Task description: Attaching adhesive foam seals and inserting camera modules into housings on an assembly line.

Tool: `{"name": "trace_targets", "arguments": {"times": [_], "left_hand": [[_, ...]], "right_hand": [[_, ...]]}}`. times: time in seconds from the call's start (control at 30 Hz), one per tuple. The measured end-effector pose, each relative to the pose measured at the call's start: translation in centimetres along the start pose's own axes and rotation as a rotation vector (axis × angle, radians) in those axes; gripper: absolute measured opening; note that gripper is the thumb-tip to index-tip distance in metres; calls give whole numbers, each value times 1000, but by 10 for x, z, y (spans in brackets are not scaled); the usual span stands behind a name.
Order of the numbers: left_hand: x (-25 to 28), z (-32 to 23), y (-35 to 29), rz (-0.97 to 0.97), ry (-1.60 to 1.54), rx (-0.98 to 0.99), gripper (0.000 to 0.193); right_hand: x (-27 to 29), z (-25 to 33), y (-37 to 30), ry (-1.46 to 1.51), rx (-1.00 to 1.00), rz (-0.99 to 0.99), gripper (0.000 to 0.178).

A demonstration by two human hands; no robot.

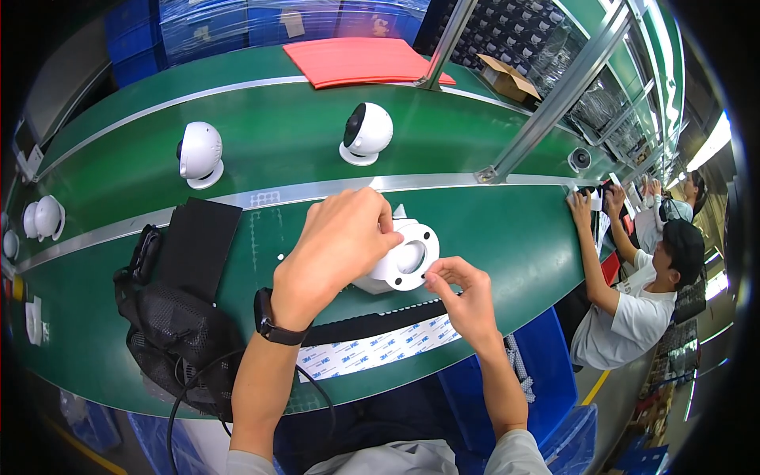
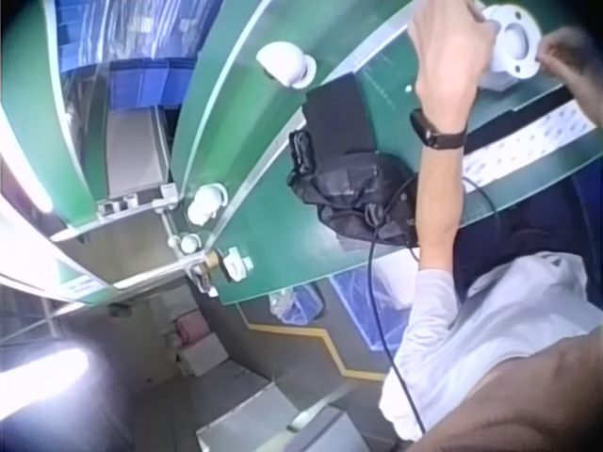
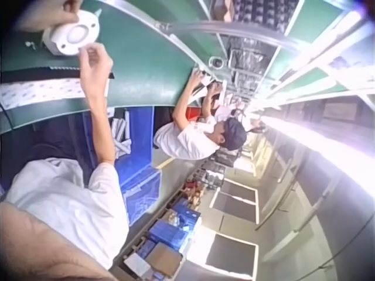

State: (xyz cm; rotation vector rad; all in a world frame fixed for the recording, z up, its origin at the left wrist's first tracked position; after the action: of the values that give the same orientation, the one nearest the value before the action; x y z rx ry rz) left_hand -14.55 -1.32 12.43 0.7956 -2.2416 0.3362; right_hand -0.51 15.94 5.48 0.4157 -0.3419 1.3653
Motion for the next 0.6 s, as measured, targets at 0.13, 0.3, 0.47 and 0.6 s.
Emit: {"name": "trace_targets", "arguments": {"times": [0.13,0.3,0.47,0.6], "left_hand": [[0,2,0,-13,13,-7,25],[0,4,0,-7,15,4,25],[1,6,-2,-3,15,12,25],[1,6,-2,29,14,28,27]], "right_hand": [[-1,5,2,-86,34,5,8],[-1,11,5,-220,95,35,16],[-2,-7,18,170,-30,96,32],[-13,-23,20,513,-41,231,29]]}}
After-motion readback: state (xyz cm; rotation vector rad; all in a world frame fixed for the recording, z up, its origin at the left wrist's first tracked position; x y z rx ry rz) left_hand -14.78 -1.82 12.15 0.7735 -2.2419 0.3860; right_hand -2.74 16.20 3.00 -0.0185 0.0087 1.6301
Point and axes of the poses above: each hand's wrist, its own y-axis towards the middle knuckle, its own x-axis out of the back of the hand, z = x × y, the point moved 6 cm from there along y, towards the middle knuckle, and after that the axes turned 12 degrees about z, right-handed, at the moved point
